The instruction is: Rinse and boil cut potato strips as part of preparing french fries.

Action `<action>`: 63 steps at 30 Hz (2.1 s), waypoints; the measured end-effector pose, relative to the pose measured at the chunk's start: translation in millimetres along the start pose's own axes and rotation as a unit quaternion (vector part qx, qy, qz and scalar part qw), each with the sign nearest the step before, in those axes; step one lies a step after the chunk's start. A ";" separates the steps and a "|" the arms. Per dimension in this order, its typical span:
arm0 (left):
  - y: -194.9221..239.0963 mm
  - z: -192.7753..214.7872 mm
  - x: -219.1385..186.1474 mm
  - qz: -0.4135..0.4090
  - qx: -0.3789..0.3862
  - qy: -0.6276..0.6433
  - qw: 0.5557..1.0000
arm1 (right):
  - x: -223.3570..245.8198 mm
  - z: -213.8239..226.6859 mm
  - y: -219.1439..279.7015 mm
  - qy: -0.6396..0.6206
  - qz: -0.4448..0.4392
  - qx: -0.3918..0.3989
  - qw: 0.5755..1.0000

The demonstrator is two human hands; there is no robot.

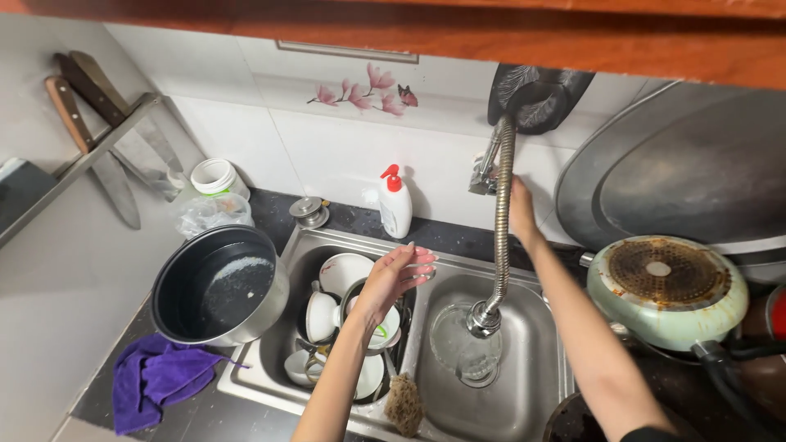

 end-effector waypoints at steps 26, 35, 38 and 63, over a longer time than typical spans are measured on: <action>-3.5 113.0 147.1 -0.045 -0.020 -0.725 0.687 | -57.6 68.7 370.7 0.310 -0.010 0.199 0.930; 111.9 70.0 56.8 -0.212 -0.093 -0.736 0.637 | 48.0 56.9 388.6 0.275 -0.065 0.144 0.948; 158.1 66.6 14.2 -0.300 -0.106 -0.637 0.702 | 72.1 43.8 399.8 0.198 -0.100 0.101 0.970; 335.0 568.2 -27.0 -0.178 -0.531 -0.463 0.688 | 131.7 -538.8 522.7 -0.046 -0.254 0.283 0.924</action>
Point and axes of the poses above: each hand's wrist, its own y-axis away from the middle knuckle, its own z-axis out of the back of the hand, x = y × z, the point moved 8 cm from there along -y, towards the middle knuckle, and after that the axes turned 2 degrees about y, right-handed, at the moved point
